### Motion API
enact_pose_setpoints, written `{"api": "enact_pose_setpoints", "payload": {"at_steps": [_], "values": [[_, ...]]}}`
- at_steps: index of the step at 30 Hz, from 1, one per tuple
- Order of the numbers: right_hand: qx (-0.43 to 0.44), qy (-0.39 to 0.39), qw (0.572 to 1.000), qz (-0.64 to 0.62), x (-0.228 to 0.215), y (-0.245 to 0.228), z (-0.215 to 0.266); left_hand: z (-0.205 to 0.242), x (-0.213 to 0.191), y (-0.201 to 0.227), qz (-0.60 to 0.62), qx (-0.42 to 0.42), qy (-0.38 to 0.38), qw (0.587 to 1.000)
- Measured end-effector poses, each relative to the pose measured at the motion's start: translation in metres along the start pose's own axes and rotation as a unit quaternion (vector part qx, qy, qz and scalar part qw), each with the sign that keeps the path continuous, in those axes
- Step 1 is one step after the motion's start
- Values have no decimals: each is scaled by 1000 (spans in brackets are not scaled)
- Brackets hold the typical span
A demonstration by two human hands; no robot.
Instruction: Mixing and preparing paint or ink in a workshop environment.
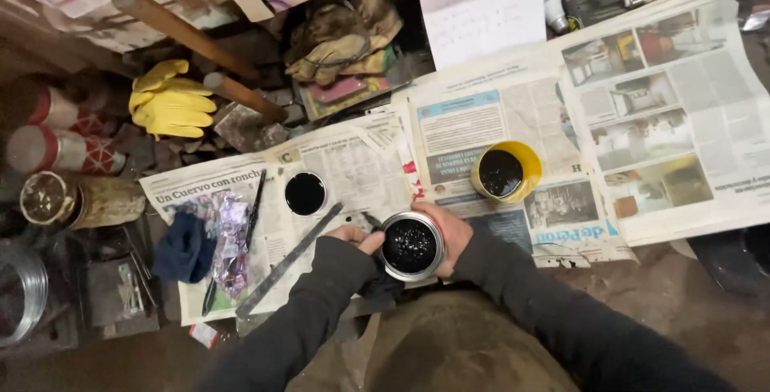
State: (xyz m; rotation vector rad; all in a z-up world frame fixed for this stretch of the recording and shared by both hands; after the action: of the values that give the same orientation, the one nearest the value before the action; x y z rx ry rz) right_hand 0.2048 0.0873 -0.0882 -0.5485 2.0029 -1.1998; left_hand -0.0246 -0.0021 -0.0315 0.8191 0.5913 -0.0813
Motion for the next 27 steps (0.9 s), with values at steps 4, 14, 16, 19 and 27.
{"api": "enact_pose_setpoints", "payload": {"at_steps": [4,14,16,19,27], "values": [[8,-15,1000,-5,0,3,-2,-17,-1,-10,-46,9,-33,998],[32,-14,999,-20,-16,0,-7,-93,16,82,-302,338,-305,838],[25,-8,999,-25,-20,2,-5,-98,37,93,-342,428,-333,767],[-40,-42,998,-18,-21,1,0,-98,59,88,-470,465,-345,666],[57,-57,996,-49,-23,-19,6,-74,-28,136,-315,430,-219,817]]}}
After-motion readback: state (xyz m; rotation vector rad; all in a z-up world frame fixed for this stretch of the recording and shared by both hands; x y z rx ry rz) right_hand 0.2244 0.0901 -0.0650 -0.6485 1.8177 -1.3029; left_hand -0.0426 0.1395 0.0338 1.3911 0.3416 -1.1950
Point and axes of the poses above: each hand's wrist, its own z-axis away from the middle knuckle, its own x-axis out of the palm, y = z × x, the point moved 1 cm from there along -z, towards the middle knuckle, and after that the axes turned 7 degrees about -x, right-handed, at the moved point
